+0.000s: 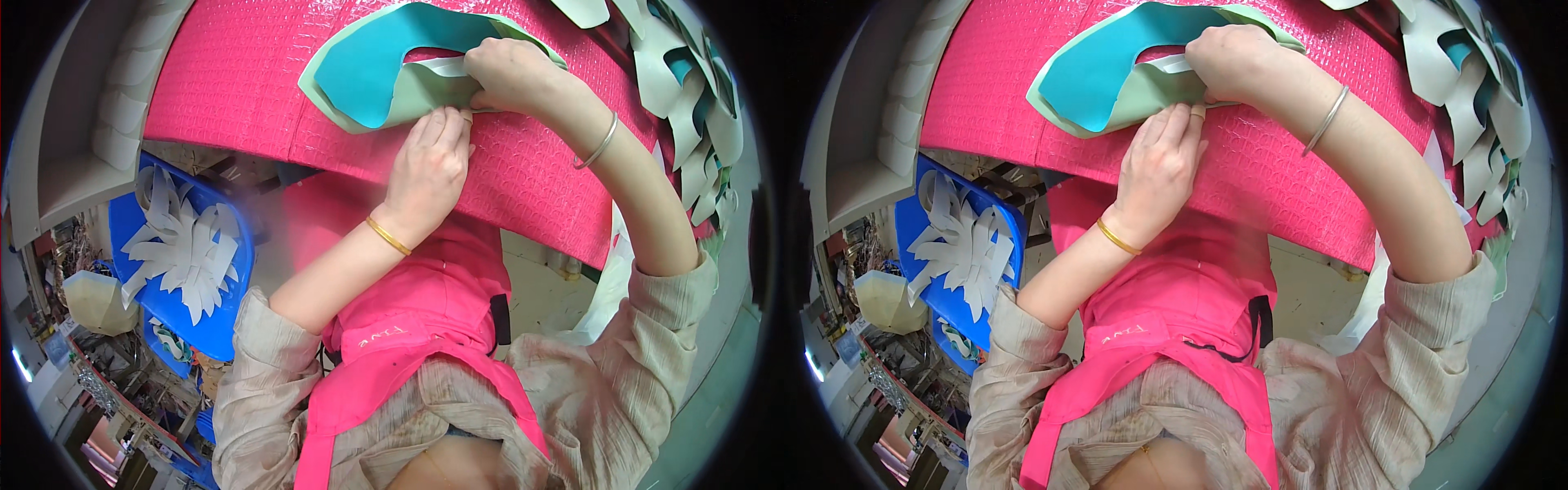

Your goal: The person assembles shoe components by hand, fitting a white upper piece onto a green sole. They repeatedly adjust the fit, smooth the edges, and insert a white paper insert into the shoe. The process is repeated for multiple units on a pink work surface.

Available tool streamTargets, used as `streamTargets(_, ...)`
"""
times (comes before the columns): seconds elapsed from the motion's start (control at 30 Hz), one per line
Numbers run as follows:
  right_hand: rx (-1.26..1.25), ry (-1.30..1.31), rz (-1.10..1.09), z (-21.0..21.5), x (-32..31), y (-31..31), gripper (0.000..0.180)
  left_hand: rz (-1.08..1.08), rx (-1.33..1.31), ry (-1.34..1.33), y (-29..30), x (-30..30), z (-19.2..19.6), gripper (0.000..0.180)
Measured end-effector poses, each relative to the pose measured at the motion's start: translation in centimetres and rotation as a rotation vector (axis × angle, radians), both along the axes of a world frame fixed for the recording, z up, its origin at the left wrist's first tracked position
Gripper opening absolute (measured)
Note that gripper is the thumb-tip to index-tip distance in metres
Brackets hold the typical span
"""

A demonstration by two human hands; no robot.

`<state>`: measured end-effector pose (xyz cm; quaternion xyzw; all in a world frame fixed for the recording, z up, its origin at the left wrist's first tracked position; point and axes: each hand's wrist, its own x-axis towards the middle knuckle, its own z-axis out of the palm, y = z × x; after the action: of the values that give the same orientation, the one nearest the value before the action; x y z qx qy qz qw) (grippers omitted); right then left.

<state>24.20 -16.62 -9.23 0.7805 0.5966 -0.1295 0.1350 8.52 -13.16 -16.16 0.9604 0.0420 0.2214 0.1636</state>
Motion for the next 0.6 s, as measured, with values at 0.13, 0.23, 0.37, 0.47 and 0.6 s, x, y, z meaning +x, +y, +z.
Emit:
streamTargets(0.13,0.075,0.040,0.034,-1.1,0.8,-0.8,0.027,0.049,0.082,0.041,-0.6,0.6,0.5,0.030)
streamTargets(0.23,0.206,0.015,0.049,-0.7,-0.1,-1.3,0.019,0.054,0.193,0.101,-1.0,0.4,0.7,0.030)
streamTargets(0.37,0.500,0.152,0.247,-1.3,-0.1,-2.5,0.015,0.092,0.252,0.190,-1.7,0.3,0.9,0.031)
streamTargets(0.47,0.566,0.209,0.258,-2.3,-0.1,-4.1,0.012,0.093,0.262,0.262,-2.2,0.4,1.1,0.033)
streamTargets(0.6,0.610,0.244,0.269,-2.8,-0.1,-3.9,0.017,0.095,0.282,0.276,-2.2,0.4,0.9,0.034)
